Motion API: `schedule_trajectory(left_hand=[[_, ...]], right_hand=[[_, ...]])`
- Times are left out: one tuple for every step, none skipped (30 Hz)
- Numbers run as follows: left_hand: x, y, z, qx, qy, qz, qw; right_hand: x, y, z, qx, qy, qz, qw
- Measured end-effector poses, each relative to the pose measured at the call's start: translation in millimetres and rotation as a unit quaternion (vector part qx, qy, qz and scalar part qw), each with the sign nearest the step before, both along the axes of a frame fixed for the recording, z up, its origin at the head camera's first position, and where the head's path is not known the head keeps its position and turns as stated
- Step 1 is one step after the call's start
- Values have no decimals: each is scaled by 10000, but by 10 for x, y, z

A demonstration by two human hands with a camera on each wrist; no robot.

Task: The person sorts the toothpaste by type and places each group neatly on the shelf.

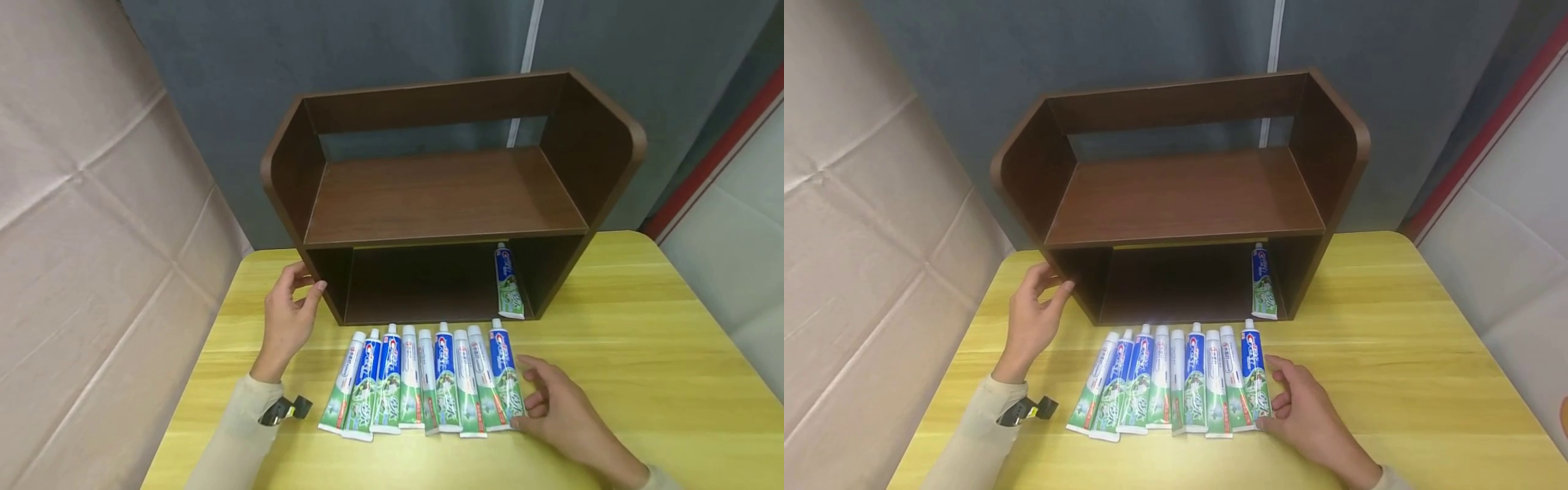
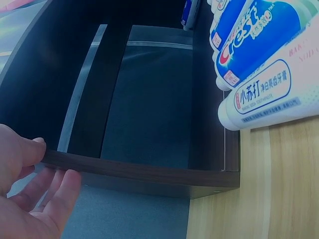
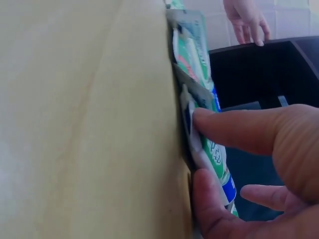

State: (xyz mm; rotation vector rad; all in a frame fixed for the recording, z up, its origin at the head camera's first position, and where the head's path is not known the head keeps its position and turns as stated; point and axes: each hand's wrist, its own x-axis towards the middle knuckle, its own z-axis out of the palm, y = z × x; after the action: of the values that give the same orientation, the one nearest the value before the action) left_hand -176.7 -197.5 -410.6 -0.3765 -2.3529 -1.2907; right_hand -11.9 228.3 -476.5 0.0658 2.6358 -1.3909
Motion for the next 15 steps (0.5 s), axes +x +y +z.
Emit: schedule_trajectory(left_hand=[[0, 1, 2, 6, -1, 1, 10000], [0, 2, 3, 6, -2, 1, 10000], [0, 3, 3, 11, -1, -3, 10000], [0, 4, 2, 14, 3, 0, 10000], [0, 5, 1, 20, 3, -2, 10000], [-2, 5, 0, 20, 4, -2, 10000], [-3, 6, -3, 22, 8, -4, 10000], [-5, 6, -5, 28, 14, -2, 10000], [-8, 5, -9, 49, 22, -8, 10000], [-7, 4, -11, 77, 27, -17, 10000], [-6, 4, -8, 102, 31, -33, 9999], [-4, 5, -7, 128, 36, -47, 9999], [-1, 5, -6, 149, 37, -55, 9999], [1, 5, -6, 157, 36, -52, 9999], [4, 4, -6, 160, 27, -49, 9999]], right_hand=[[-2, -13, 4, 81, -19, 9, 10000], [-4, -24, 8, 202, -29, 27, 9998], [-7, -34, 13, 332, -20, 37, 9994], [-8, -42, 19, 416, -29, 44, 9991], [-9, -48, 24, 469, -36, 53, 9989], [-6, -49, 28, 519, -27, 84, 9986], [-1, -48, 30, 550, -14, 124, 9984], [5, -44, 31, 598, 9, 163, 9981], [11, -38, 30, 610, 31, 204, 9979], [18, -31, 30, 592, 32, 222, 9980], [24, -24, 28, 580, 43, 243, 9980], [28, -16, 23, 564, 50, 259, 9981], [30, -9, 15, 538, 44, 272, 9982], [27, -3, 8, 517, 21, 265, 9983], [26, 2, 1, 484, 1, 266, 9985]])
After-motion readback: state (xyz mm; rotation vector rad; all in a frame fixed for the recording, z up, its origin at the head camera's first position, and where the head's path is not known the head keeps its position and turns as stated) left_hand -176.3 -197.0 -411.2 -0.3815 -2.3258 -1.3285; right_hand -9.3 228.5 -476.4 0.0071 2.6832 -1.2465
